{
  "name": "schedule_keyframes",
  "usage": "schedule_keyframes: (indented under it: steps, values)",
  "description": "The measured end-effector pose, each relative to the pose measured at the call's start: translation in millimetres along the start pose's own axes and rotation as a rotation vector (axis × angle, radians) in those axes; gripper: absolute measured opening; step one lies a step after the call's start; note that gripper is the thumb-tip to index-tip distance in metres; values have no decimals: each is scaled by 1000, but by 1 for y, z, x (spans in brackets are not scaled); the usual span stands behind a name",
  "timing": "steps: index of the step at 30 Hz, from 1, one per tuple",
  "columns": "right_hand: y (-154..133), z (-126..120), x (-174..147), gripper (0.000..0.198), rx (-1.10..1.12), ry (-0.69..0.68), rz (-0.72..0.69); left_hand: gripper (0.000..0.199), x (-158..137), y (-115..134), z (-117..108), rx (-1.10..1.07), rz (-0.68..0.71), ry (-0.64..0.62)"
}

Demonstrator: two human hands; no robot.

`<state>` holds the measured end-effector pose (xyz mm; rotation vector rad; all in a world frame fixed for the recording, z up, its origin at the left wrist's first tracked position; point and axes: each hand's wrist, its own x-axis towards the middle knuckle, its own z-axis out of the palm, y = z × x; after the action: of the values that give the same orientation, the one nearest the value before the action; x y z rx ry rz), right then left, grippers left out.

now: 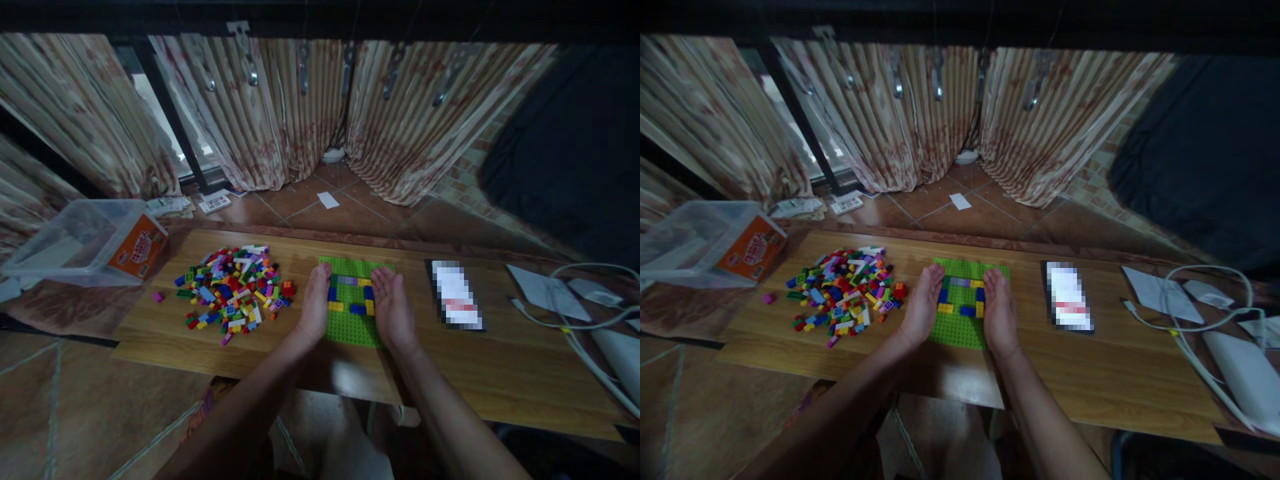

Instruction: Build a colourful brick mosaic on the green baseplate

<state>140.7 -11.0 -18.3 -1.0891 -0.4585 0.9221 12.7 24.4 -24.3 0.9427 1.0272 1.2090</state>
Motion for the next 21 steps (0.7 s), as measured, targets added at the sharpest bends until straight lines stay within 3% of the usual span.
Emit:
schedule_keyframes:
  steps: [9,21]
  values:
    - [-8,3,7,55,12,48,74,40,9,15,-4,-26,-57,29]
    - [-9,-4,13,60,-75,44,47,45,21,-1,-18,227,37,-36]
